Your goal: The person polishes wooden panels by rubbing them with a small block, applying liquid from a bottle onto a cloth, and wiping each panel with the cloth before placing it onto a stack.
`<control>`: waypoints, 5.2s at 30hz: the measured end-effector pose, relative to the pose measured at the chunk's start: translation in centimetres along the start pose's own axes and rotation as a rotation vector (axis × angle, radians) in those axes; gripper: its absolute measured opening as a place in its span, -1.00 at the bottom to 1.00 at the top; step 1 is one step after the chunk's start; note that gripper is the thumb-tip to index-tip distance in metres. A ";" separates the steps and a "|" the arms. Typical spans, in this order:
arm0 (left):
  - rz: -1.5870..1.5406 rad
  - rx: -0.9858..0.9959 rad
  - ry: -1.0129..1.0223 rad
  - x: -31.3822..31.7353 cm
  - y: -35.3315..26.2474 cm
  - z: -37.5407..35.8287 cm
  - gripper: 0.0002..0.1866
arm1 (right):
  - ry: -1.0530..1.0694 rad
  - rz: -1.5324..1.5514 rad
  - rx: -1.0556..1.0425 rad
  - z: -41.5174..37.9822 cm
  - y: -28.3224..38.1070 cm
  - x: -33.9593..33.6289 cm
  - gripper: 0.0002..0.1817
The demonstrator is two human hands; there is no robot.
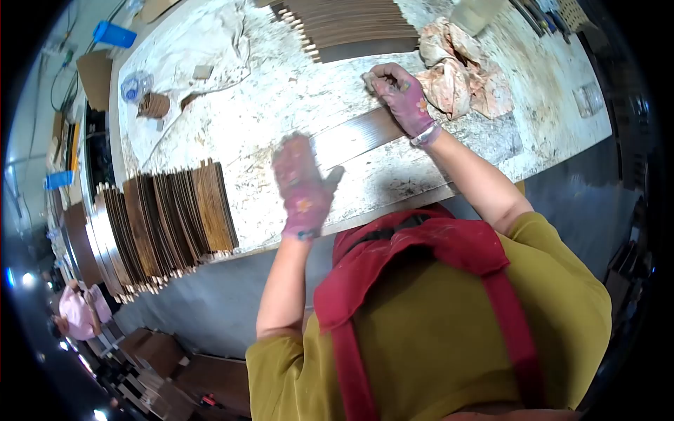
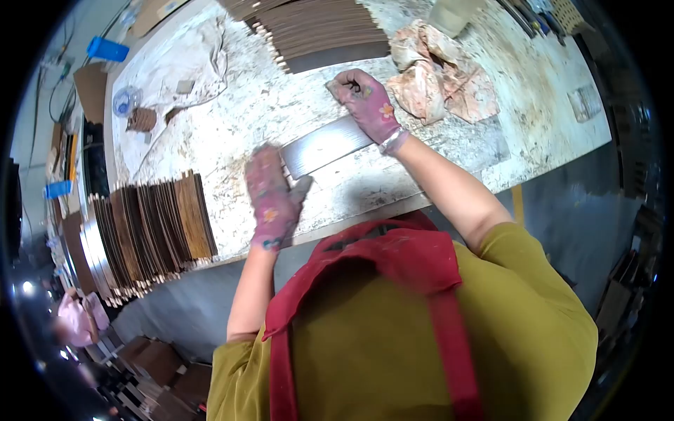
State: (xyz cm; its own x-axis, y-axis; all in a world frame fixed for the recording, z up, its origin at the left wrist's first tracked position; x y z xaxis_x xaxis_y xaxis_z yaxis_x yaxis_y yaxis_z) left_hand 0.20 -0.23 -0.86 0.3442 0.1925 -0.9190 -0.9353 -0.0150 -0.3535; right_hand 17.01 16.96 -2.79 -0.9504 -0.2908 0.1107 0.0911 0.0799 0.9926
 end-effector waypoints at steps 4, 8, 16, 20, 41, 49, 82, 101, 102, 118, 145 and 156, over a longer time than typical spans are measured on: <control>0.053 0.052 0.023 -1.9 -1.3 2.2 -0.26 | 0.018 -0.078 -0.084 -0.8 0.8 1.6 -0.78; 0.019 0.298 0.017 2.6 -3.7 3.5 -0.27 | 0.001 -0.132 -0.073 -1.7 0.4 1.0 -0.81; 0.005 0.262 0.112 -0.6 -5.2 5.7 -0.23 | -0.256 0.020 -0.054 -2.3 3.0 -7.3 -0.71; 0.158 0.360 0.258 -1.7 -7.3 4.3 -0.48 | -0.292 -0.001 -0.061 -3.9 5.7 -7.1 -0.68; 0.678 -0.594 0.184 -10.7 12.2 -8.0 -0.30 | -0.048 0.020 -0.068 -2.9 1.1 -8.2 -0.69; 0.101 0.268 -0.077 -6.5 -1.6 7.8 -0.37 | -0.410 -0.091 -0.134 -0.6 1.4 -19.6 -0.70; 0.030 0.381 0.360 3.9 -7.9 17.6 -0.07 | -0.294 0.033 0.096 -7.4 2.0 -14.1 -0.68; 0.002 0.367 0.244 3.7 -9.3 9.0 -0.11 | -0.138 -0.839 -0.039 -3.7 3.7 -9.5 -0.71; 0.003 0.365 0.259 3.8 -9.2 9.1 -0.10 | -0.146 -0.868 -0.047 -4.5 3.8 -9.5 -0.71; -0.201 0.569 -0.091 3.1 -11.4 5.2 -0.58 | 0.426 -0.693 -0.169 -1.1 6.9 2.2 -0.66; -0.269 0.289 -0.020 8.5 -9.1 2.4 -0.53 | 1.065 -0.901 -0.690 -4.5 5.8 10.7 -0.91; -0.224 0.475 -0.026 5.6 -10.3 3.8 -0.48 | 0.753 -1.236 -0.623 1.8 4.6 9.8 -0.89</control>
State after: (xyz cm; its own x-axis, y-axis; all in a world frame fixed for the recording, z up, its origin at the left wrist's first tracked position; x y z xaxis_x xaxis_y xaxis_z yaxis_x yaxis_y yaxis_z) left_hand 11.44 4.72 -1.72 0.5433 0.1641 -0.8233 -0.7751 0.4748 -0.4169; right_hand 7.56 16.15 2.79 -0.1839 -0.2801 -0.9422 -0.3151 -0.8911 0.3264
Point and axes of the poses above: each hand's wrist, its own z-axis towards the middle knuckle, its own x-axis out of the palm, y = z × x, the point moved 6 cm from there along z, towards the middle knuckle, and after that the axes turned 2 degrees about x, right-handed, at the moved point
